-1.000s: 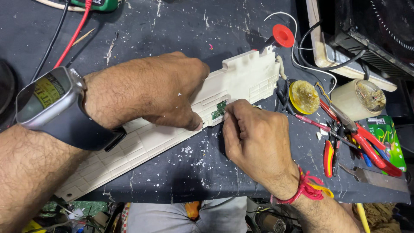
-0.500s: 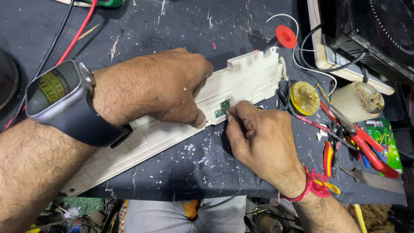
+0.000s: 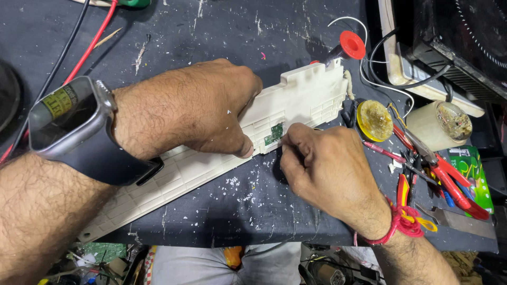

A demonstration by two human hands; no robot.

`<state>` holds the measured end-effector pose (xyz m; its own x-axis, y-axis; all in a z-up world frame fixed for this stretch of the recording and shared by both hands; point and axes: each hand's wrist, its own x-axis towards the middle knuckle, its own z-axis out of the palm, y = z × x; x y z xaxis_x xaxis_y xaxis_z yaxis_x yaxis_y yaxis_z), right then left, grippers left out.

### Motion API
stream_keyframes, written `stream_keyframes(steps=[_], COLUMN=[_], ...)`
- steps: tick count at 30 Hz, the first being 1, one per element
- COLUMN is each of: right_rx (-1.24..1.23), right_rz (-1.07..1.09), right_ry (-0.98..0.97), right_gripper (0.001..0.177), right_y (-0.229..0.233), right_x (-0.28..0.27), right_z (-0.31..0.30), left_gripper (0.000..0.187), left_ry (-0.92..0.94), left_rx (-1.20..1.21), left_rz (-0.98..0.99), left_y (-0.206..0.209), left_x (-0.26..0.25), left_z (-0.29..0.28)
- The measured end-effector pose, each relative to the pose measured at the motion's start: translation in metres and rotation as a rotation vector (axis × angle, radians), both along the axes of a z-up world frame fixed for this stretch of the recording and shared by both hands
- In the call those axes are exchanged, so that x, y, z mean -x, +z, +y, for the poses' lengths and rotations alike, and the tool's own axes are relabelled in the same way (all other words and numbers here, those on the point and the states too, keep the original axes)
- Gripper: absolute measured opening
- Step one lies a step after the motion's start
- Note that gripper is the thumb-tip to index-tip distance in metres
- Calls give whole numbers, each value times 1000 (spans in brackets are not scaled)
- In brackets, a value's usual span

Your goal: The person works on a white plastic housing containing a small green circuit board. They use pliers to remove a component, then use a soldering iron to solder wires to the board, and finally use pliers again to trim the wires.

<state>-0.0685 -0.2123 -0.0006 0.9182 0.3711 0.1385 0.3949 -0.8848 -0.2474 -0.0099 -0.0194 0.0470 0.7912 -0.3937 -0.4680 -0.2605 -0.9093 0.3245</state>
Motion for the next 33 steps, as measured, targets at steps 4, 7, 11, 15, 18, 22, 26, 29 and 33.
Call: stream_keyframes(steps=[4, 7, 11, 15, 18, 22, 26, 29, 33], right_rx=[-40, -130, -435, -524, -514, -513, -488, -429, -404], right_rz=[46, 83, -67, -94, 18, 37, 20, -23, -75], right_ry=[-5, -74, -166, -118, -155, -161, -165, -165, -143], right_gripper=[12, 11, 11, 11, 11, 13, 15, 14, 12], right_y=[0, -2, -12, -25, -29, -27, -24, -23, -22], right_x=[-4, -2, 14, 19, 17, 18, 17, 17, 20], right_z=[-3, -5, -6, -11, -9, 0, 5, 8, 12], left_gripper=[55, 63, 72, 63, 63, 66, 70, 72, 72], left_ry=[-12, -32, -9, -10, -13, 13, 1, 2, -69], left_rx=[16, 49, 95, 59, 71, 59, 68, 68, 103], left_rz=[-4, -50, -53, -21, -20, -23, -45, -43, -126], left_y=[-7, -10, -7, -7, -4, -4, -9, -14, -13], left_x=[-3, -5, -7, -7, -5, -3, -5, -7, -7], left_z=[1, 4, 4, 4, 4, 5, 5, 5, 7])
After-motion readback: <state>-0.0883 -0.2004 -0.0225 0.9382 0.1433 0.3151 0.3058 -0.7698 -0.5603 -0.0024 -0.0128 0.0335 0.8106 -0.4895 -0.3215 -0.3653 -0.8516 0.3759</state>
